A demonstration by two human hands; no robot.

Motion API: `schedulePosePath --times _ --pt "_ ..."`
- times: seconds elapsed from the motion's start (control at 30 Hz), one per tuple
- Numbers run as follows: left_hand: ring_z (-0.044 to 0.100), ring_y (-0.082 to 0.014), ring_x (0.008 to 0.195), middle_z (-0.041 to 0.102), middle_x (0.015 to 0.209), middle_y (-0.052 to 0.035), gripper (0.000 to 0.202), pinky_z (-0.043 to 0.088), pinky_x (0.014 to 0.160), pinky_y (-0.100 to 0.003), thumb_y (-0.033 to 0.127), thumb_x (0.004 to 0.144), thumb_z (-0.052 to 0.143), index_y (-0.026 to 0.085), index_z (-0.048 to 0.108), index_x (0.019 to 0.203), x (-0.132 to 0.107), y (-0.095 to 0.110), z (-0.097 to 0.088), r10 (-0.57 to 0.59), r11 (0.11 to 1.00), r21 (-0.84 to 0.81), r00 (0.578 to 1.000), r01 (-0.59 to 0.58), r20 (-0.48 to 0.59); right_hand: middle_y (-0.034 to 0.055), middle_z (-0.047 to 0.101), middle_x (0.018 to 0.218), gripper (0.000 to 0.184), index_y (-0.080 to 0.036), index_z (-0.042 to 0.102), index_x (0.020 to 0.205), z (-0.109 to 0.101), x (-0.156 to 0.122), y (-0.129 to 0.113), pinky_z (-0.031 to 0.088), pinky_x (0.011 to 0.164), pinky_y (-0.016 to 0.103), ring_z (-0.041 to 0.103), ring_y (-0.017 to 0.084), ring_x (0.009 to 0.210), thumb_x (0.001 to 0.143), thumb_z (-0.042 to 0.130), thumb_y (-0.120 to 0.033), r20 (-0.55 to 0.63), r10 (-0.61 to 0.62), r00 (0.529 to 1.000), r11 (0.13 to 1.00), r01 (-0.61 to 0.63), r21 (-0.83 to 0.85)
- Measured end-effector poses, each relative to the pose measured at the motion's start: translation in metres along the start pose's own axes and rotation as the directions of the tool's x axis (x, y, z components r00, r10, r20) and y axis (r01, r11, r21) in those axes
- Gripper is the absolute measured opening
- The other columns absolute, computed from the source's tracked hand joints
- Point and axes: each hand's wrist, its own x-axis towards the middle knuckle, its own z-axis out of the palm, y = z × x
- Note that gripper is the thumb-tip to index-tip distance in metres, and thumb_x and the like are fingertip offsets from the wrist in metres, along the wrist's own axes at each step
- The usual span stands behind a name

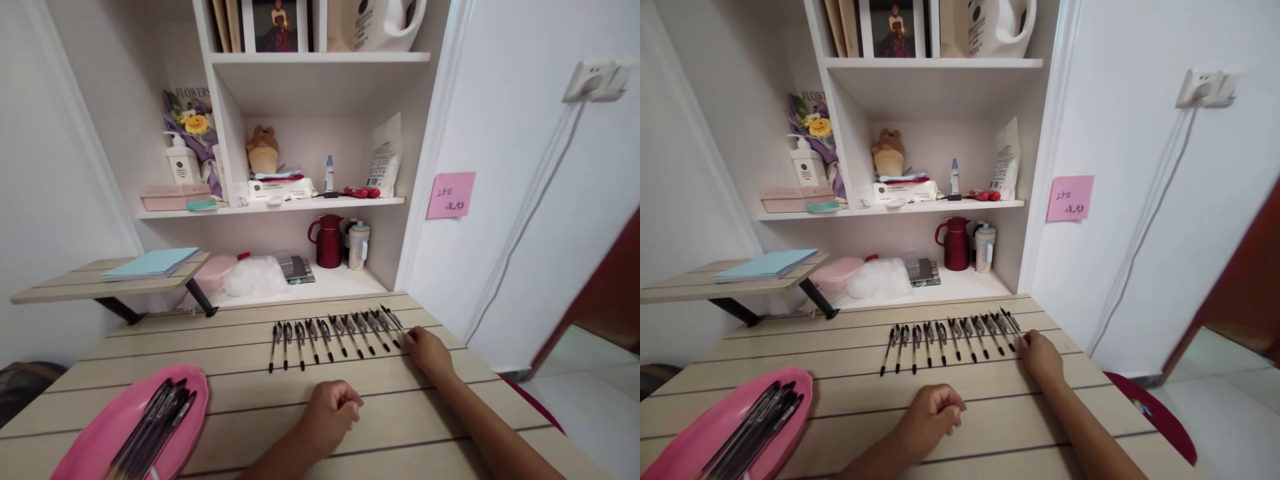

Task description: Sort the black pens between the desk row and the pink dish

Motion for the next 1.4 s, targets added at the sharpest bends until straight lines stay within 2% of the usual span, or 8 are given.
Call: schedulePosePath --times 0.23,0.43,0.5,0.6,0.7,0.83,1.17,1.4 --pt "0.054 -0.013 0.062 0.059 0.076 -0.0054 0.04 0.039 0.05 -0.021 0.037 0.067 0.06 0.014 0.058 0.099 0.002 -0.011 0.0 -0.005 0.908 -0.418 0.996 -0.033 -0.09 -0.0007 0.054 0.054 0.027 -0.019 0.054 0.066 0.003 -0.07 -0.055 0.036 0.05 0.025 0.049 0.014 0.052 0.072 0.048 -0.044 0.099 -0.156 0.983 0.742 0.05 0.669" --pt "0.058 -0.0178 0.074 0.062 0.084 -0.0093 0.041 0.045 0.067 -0.029 0.048 0.066 0.063 0.013 0.059 0.087 0.008 -0.011 -0.008 -0.009 0.798 -0.599 0.993 -0.064 -0.118 0.0011 0.06 0.068 0.021 -0.018 0.048 0.063 0.008 -0.137 -0.101 0.04 0.062 0.024 0.053 0.014 0.066 0.075 0.051 -0.035 0.253 -0.506 0.825 0.598 0.125 0.791" --pt "0.059 -0.0175 0.073 0.063 0.079 -0.0085 0.037 0.046 0.067 -0.03 0.049 0.07 0.059 0.013 0.056 0.08 0.006 -0.009 -0.009 -0.027 0.798 -0.599 0.99 -0.064 -0.142 0.0011 0.06 0.065 0.021 -0.019 0.049 0.062 0.003 -0.12 -0.097 0.039 0.06 0.024 0.053 0.015 0.064 0.076 0.05 -0.035 0.25 -0.518 0.818 0.655 0.191 0.731" --pt "0.06 -0.0177 0.069 0.062 0.069 -0.0054 0.038 0.047 0.062 -0.03 0.052 0.074 0.052 0.014 0.051 0.073 0.003 -0.005 -0.01 -0.073 0.802 -0.596 0.983 -0.043 -0.169 0.0025 0.06 0.065 0.019 -0.019 0.052 0.066 -0.006 -0.063 -0.07 0.038 0.059 0.026 0.054 0.017 0.064 0.075 0.048 -0.034 0.124 -0.322 0.938 0.856 0.233 0.462" --pt "0.058 -0.0141 0.053 0.052 0.052 0.0023 0.04 0.047 0.054 -0.028 0.055 0.074 0.05 0.016 0.045 0.066 0.003 -0.003 -0.01 -0.073 0.793 -0.609 0.987 -0.027 -0.14 0.0086 0.064 0.079 0.024 -0.016 0.055 0.091 -0.01 -0.006 -0.034 0.039 0.063 0.029 0.058 0.021 0.075 0.075 0.048 -0.033 -0.045 -0.009 0.999 0.981 0.018 0.191" --pt "0.049 -0.0102 0.036 0.045 0.045 0.0064 0.041 0.042 0.037 -0.022 0.059 0.072 0.048 0.018 0.043 0.069 0.007 -0.007 -0.009 -0.087 0.805 -0.593 0.993 0.022 -0.081 0.013 0.064 0.09 0.044 -0.012 0.045 0.112 0.001 0.03 -0.009 0.04 0.066 0.03 0.059 0.024 0.086 0.074 0.05 -0.033 -0.049 0.106 0.993 0.993 -0.103 0.06" --pt "0.036 -0.0054 0.028 0.044 0.041 0.0068 0.038 0.025 0.029 -0.015 0.056 0.075 0.045 0.019 0.041 0.07 0.01 -0.012 -0.01 -0.034 0.885 -0.465 0.999 0.029 -0.002 0.012 0.064 0.095 0.042 -0.012 0.044 0.117 0.016 0.027 -0.004 0.039 0.07 0.032 0.058 0.025 0.089 0.076 0.044 -0.022 -0.035 0.08 0.996 0.997 -0.081 -0.016" --pt "0.02 -0.0021 0.03 0.035 0.039 0.0094 0.036 0.011 0.033 -0.017 0.052 0.077 0.047 0.017 0.046 0.072 0.001 -0.003 -0.008 0.041 0.899 -0.437 0.999 -0.021 0.035 0.0079 0.064 0.075 0.023 -0.016 0.062 0.088 -0.004 -0.007 -0.009 0.041 0.06 0.029 0.059 0.02 0.072 0.071 0.049 -0.025 0.059 0.107 0.992 0.897 -0.122 0.425"
